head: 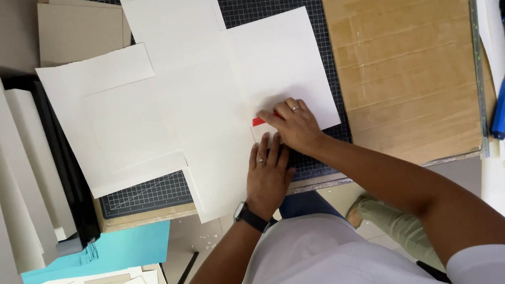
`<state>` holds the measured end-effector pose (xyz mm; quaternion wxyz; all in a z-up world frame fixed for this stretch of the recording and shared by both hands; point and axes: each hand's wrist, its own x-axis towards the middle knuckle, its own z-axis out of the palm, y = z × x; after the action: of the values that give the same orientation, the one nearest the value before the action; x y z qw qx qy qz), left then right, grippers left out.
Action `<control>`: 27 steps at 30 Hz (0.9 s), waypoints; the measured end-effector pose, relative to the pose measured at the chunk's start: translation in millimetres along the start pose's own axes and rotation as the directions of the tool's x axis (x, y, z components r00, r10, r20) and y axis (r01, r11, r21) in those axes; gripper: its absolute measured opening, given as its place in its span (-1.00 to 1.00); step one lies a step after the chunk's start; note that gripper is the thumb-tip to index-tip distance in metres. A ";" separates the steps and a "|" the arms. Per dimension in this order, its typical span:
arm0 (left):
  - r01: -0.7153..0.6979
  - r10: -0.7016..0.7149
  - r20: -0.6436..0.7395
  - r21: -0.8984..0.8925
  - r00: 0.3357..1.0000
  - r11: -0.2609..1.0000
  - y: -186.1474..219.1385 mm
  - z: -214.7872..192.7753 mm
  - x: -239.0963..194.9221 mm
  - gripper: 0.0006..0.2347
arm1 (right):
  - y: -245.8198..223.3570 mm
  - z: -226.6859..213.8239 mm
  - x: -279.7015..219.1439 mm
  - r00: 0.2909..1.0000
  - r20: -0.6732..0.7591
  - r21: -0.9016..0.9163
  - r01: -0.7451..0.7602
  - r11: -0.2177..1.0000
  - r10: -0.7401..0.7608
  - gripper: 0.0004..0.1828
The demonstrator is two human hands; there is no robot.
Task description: The person aligns and attaches white paper pieces onto a larger base sheet using a pencil, a red plastic squeegee, and a white roller. They smooth each piece to ensure adhesion and repeat the process for multiple sections.
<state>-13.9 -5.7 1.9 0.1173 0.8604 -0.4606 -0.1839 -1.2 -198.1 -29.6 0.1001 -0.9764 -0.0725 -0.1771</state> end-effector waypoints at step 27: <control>-0.213 0.145 -0.379 -0.143 0.914 0.967 -2.7 -8.9 65.3 -0.67 | 163.4 2.0 98.0 0.824 -0.069 -0.007 -0.564 0.825 0.563 -0.55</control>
<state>25.1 -58.5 -4.7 0.2952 0.8192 -0.4890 -0.0503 119.2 -345.7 -24.0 0.1372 -0.9494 0.2245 -0.1715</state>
